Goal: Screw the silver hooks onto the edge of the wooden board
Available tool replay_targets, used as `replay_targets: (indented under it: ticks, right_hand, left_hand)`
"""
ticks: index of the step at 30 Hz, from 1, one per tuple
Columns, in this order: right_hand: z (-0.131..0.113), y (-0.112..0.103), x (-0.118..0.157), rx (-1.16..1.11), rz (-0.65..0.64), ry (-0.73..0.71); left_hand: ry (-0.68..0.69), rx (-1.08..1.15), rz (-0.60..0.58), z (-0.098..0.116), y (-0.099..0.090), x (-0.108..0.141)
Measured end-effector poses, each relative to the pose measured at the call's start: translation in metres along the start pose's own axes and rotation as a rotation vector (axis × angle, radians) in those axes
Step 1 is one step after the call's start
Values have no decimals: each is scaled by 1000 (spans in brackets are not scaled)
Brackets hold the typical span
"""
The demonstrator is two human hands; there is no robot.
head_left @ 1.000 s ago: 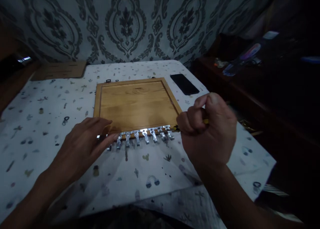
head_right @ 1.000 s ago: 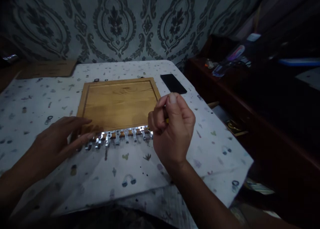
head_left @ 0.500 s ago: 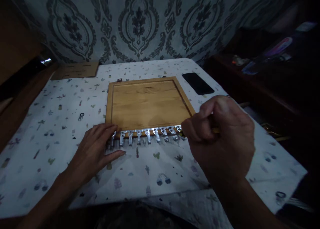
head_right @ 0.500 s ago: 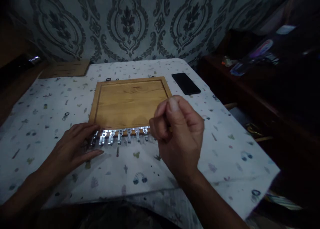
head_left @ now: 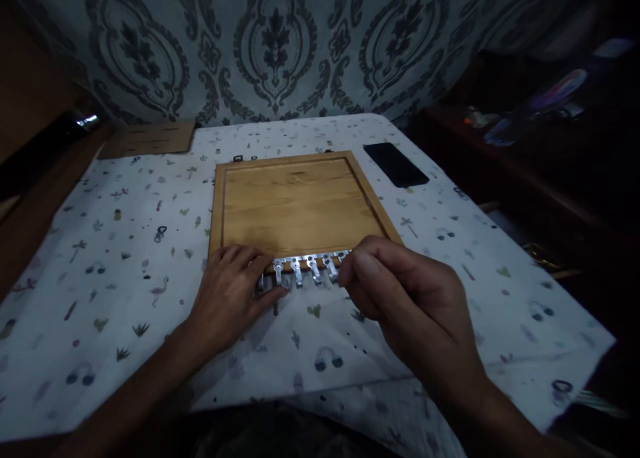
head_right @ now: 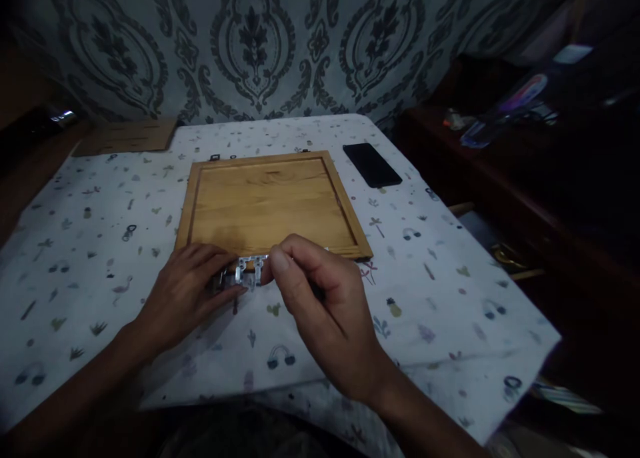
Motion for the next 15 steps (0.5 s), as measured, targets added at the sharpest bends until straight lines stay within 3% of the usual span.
replay_targets:
  ticks: [8,15]
  right_hand:
    - [8,-1,-4,-113,49,38]
    - [-17,2,-30,-465,178,-67]
  left_hand:
    - [-17,27,10,-2,0,-1]
    - [-3,53,40,-3,0,-1]
Point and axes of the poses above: each hand's wrist, its own x-axis away from the middle knuckle, its own y-axis out of the palm, z = x × y, the point moved 10 cm from there along -x, towards the middle knuckle, and after that the axes turned 3 degrees about -y, right-handed, at the moved point
